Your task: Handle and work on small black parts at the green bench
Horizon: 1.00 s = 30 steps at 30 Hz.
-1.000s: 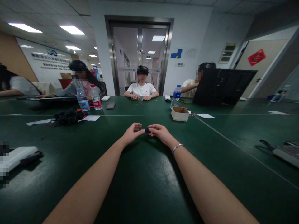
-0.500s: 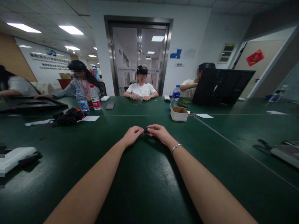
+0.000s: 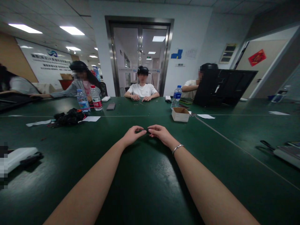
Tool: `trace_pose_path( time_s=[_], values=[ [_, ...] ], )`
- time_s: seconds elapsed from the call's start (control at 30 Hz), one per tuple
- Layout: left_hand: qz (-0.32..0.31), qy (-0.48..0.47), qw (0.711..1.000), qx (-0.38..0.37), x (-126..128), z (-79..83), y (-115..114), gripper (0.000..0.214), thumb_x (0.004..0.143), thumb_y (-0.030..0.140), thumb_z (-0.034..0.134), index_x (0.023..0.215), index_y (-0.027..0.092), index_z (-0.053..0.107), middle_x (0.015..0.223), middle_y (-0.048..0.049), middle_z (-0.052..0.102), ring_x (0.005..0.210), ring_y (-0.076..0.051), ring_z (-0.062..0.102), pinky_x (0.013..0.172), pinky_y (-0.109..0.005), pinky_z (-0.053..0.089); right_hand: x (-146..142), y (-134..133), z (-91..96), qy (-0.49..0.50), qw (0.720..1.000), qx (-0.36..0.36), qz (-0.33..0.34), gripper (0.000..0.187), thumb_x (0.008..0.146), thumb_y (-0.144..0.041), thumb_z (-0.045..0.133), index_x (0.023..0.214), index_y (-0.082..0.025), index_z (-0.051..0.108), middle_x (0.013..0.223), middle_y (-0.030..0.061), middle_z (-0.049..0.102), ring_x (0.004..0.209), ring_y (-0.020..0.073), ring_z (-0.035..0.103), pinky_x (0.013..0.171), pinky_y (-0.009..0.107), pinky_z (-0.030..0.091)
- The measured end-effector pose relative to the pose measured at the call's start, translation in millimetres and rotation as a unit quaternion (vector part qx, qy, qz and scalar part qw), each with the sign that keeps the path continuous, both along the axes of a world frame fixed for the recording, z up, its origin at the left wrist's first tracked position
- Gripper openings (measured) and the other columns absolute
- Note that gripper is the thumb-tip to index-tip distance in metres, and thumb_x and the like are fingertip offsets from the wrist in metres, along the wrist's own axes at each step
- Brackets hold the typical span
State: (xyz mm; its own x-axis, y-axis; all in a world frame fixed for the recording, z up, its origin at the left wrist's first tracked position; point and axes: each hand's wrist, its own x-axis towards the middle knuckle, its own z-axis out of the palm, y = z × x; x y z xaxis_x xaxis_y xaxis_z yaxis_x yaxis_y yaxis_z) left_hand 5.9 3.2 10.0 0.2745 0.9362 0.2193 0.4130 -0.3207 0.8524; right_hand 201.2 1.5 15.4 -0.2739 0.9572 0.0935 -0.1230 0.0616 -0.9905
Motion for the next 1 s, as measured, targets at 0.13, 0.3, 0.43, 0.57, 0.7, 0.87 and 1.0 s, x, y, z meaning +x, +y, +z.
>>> trace_pose_path(
  time_s=[0.13,0.3,0.43,0.57,0.7,0.87,1.0],
  values=[
    [-0.03,0.03,0.999,0.034,1.0,-1.5,1.6,0.028,0.079,0.045,0.052,0.078,0.02,0.065,0.104,-0.0075,0.063,0.106,-0.023,0.054,0.097,-0.037,0.038,0.1,0.9,-1.1,-0.004,1.0,0.004,-0.001,0.031,0.06,-0.025,0.079,0.087,-0.015,0.068,0.076,0.0023,0.067,0.062,0.009,0.06,0.058,0.021,0.048],
    [-0.017,-0.042,0.999,-0.012,1.2,-2.6,0.2,0.034,0.064,0.026,0.068,0.096,0.02,0.057,0.11,-0.006,0.06,0.106,-0.022,0.056,0.091,-0.036,0.043,0.6,1.9,-1.9,-0.005,1.0,0.009,0.0,0.032,0.061,-0.027,0.078,0.088,-0.015,0.068,0.073,0.0019,0.066,0.06,0.0083,0.059,0.057,0.021,0.047],
    [-0.034,-0.033,0.999,-0.01,1.6,0.6,-1.9,0.024,0.072,0.036,0.061,0.089,0.02,0.06,0.095,-0.0035,0.063,0.095,-0.019,0.058,0.089,-0.033,0.042,0.8,0.7,-0.8,-0.002,1.0,0.006,0.002,0.031,0.061,-0.026,0.078,0.088,-0.015,0.068,0.075,0.0016,0.066,0.061,0.0081,0.059,0.058,0.021,0.048],
    [-0.02,0.038,0.999,0.002,0.9,4.0,-4.4,0.044,0.081,0.054,0.044,0.061,0.018,0.059,0.086,-0.0041,0.063,0.086,-0.019,0.056,0.085,-0.031,0.04,0.5,-0.1,0.4,-0.009,1.0,0.003,0.01,0.031,0.062,-0.026,0.078,0.089,-0.015,0.068,0.074,0.0015,0.066,0.062,0.0082,0.059,0.059,0.021,0.047],
    [-0.01,0.03,0.999,-0.004,0.6,3.2,-3.4,0.049,0.082,0.058,0.037,0.065,0.019,0.062,0.084,-0.0029,0.063,0.083,-0.018,0.055,0.082,-0.029,0.04,0.3,-0.5,1.2,-0.007,1.0,0.003,0.009,0.031,0.062,-0.025,0.077,0.09,-0.015,0.068,0.076,0.0015,0.066,0.062,0.008,0.059,0.06,0.021,0.047],
    [0.006,0.032,0.999,0.001,-0.3,-0.2,0.5,0.045,0.082,0.057,0.039,0.072,0.019,0.061,0.08,-0.0018,0.059,0.081,-0.017,0.054,0.078,-0.029,0.04,0.0,-1.7,2.4,-0.02,1.0,0.004,0.014,0.031,0.062,-0.024,0.077,0.091,-0.015,0.068,0.073,0.0008,0.066,0.061,0.0079,0.058,0.061,0.021,0.047],
    [-0.016,0.028,0.999,-0.001,-0.6,0.3,1.9,0.04,0.083,0.049,0.037,0.074,0.018,0.061,0.081,-0.002,0.059,0.082,-0.018,0.053,0.08,-0.029,0.04,-0.3,-0.7,1.3,-0.012,1.0,0.005,0.011,0.032,0.062,-0.025,0.077,0.091,-0.015,0.067,0.075,0.0005,0.066,0.061,0.0074,0.058,0.061,0.022,0.046]
  ],
)
